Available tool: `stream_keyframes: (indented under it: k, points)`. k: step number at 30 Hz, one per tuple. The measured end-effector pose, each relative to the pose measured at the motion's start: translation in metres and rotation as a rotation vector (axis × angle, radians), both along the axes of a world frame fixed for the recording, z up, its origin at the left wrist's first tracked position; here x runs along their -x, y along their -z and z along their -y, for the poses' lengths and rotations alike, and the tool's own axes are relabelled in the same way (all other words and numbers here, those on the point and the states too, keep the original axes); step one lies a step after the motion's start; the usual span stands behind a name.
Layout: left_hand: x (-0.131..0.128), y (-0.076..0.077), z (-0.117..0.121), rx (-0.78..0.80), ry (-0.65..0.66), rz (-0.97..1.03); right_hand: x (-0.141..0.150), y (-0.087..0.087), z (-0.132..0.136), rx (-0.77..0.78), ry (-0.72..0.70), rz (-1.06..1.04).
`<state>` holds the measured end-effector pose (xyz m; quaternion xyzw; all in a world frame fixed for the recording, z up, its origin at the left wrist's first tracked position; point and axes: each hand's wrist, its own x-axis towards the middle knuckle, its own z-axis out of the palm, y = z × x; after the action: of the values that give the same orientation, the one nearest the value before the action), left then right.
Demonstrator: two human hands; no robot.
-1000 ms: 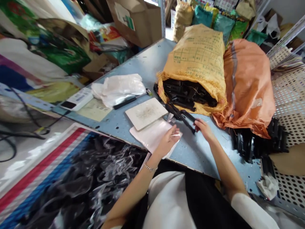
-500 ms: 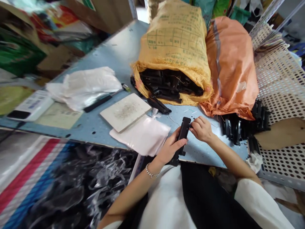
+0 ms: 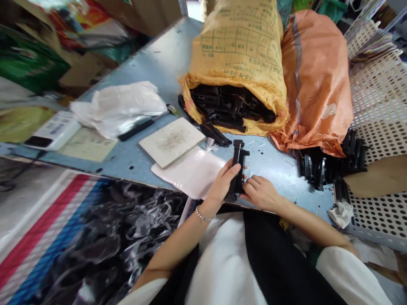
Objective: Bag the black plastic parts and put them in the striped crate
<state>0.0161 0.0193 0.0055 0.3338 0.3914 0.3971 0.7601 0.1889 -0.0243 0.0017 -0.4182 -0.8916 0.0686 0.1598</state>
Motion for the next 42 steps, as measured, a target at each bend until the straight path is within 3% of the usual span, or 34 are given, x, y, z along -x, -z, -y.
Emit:
stream_keyframes:
  k: [2, 5, 8, 11, 14, 17, 21, 23, 25, 29, 31, 33, 36, 38, 42]
  points:
    - [-0.002, 0.000, 0.003, 0.019, 0.003, -0.003, 0.006, 0.010, 0.009, -0.093, -0.029, 0.073]
    - [-0.001, 0.003, 0.008, -0.032, 0.009, -0.052, 0.004, 0.011, 0.008, -0.008, -0.058, 0.052]
    - [0.003, 0.006, 0.010, -0.123, 0.016, -0.107, -0.009, -0.005, -0.009, 0.135, 0.009, -0.010]
    - [0.008, 0.006, 0.011, -0.140, 0.055, -0.130, -0.022, -0.024, -0.032, 0.048, 0.186, 0.044]
    - [0.010, 0.005, 0.015, -0.121, 0.144, -0.118, -0.026, -0.033, -0.047, 0.036, 0.229, 0.109]
    - [0.009, 0.008, 0.022, -0.255, 0.173, -0.215, -0.021, -0.032, -0.047, 0.227, 0.217, -0.094]
    - [0.011, 0.017, 0.031, -0.675, 0.079, -0.518, -0.010, -0.024, -0.036, 0.732, 0.279, -0.636]
    - [0.014, 0.018, 0.031, -0.711, 0.084, -0.523, -0.009, -0.022, -0.033, 0.925, 0.256, -0.754]
    - [0.018, 0.014, 0.027, -0.550, 0.128, -0.396, -0.011, -0.023, -0.034, 0.870, 0.244, -0.673]
    - [0.021, -0.001, 0.021, -0.122, 0.194, -0.139, -0.024, -0.037, -0.041, 0.311, 0.190, -0.198]
    - [0.021, -0.008, 0.021, -0.037, 0.196, -0.078, -0.031, -0.045, -0.045, 0.153, 0.082, 0.003]
    - [0.021, -0.013, 0.022, -0.003, 0.203, -0.045, -0.034, -0.052, -0.048, 0.089, -0.009, 0.104]
    - [0.021, -0.015, 0.025, 0.019, 0.263, -0.033, -0.034, -0.056, -0.050, 0.118, -0.066, 0.091]
    - [0.020, -0.011, 0.029, -0.038, 0.286, -0.090, -0.030, -0.054, -0.047, 0.234, -0.019, -0.043]
    - [0.013, 0.001, 0.040, -0.456, 0.086, -0.405, -0.015, -0.041, -0.035, 0.531, 0.208, -0.446]
